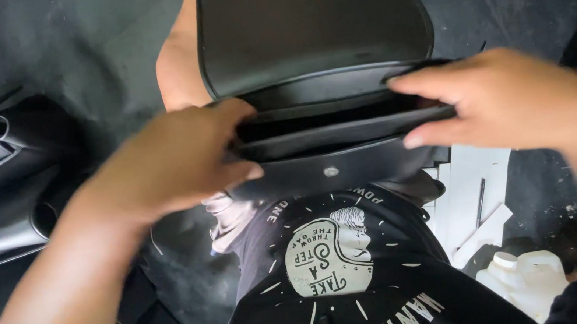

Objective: Inspecting and folding finished leather messenger bags

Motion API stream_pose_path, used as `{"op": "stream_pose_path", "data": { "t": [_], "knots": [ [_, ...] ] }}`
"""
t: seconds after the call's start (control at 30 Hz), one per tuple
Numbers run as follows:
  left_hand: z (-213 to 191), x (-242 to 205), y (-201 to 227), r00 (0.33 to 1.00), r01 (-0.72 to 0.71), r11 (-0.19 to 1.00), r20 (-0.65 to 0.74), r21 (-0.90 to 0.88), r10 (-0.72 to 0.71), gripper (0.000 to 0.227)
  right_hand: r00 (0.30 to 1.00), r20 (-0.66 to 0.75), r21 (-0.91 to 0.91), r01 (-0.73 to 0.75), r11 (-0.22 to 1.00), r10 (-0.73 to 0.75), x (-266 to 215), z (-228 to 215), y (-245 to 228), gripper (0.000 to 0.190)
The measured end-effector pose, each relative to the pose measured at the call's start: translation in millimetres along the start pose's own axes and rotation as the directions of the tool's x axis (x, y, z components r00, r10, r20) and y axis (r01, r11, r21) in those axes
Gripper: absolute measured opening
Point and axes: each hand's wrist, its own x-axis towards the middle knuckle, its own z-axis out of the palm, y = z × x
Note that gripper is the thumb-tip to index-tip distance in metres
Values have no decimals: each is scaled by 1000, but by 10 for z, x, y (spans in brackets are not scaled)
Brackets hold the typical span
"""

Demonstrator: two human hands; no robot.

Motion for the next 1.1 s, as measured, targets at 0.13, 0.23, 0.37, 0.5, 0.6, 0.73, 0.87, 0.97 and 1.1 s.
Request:
{"op": "stream_pose_path", "data": {
  "t": [0.13, 0.23, 0.37, 0.5, 0.6, 0.73, 0.87, 0.97, 1.1],
  "knots": [
    [-133, 66, -219, 996, -55, 981, -77, -184, 41, 32, 962, -248, 75, 139, 987, -116, -28, -54, 281, 48],
    [158, 298, -560, 942, -235, 963, -273, -130, 193, 27, 880, -416, 95, 293, 951, -230, 199, 248, 552, 19],
    [595, 476, -909, 897, -296, 878, -427, -376, 120, 27, 899, -437, 425, 239, 873, -34, 367, 769, 753, 23],
    [1022, 580, -1028, 846, -341, 714, -531, -611, -51, 47, 886, -452, 733, 300, 611, 108, 408, 1233, 848, 50],
    [1285, 559, -947, 783, -305, 641, -569, -704, -252, 62, 903, -278, 819, 44, 572, 328, 395, 1432, 797, 73],
    [1522, 484, -721, 791, -333, 560, -548, -758, -271, 63, 918, -316, 946, 283, 161, 241, 397, 1670, 580, 67],
    [1412, 516, -396, 763, -430, 256, -500, -866, -410, 59, 919, -288, 948, 314, -56, 270, 475, 1653, 590, 61],
    [1112, 574, -275, 805, -423, -79, -334, -903, -490, 59, 902, -238, 939, 308, -152, 359, 550, 1454, 633, 74],
    [1172, 640, -491, 824, -552, -223, -486, -803, -290, 85, 817, -182, 930, 323, -173, 548, 581, 1347, 688, 90]
  ]
}}
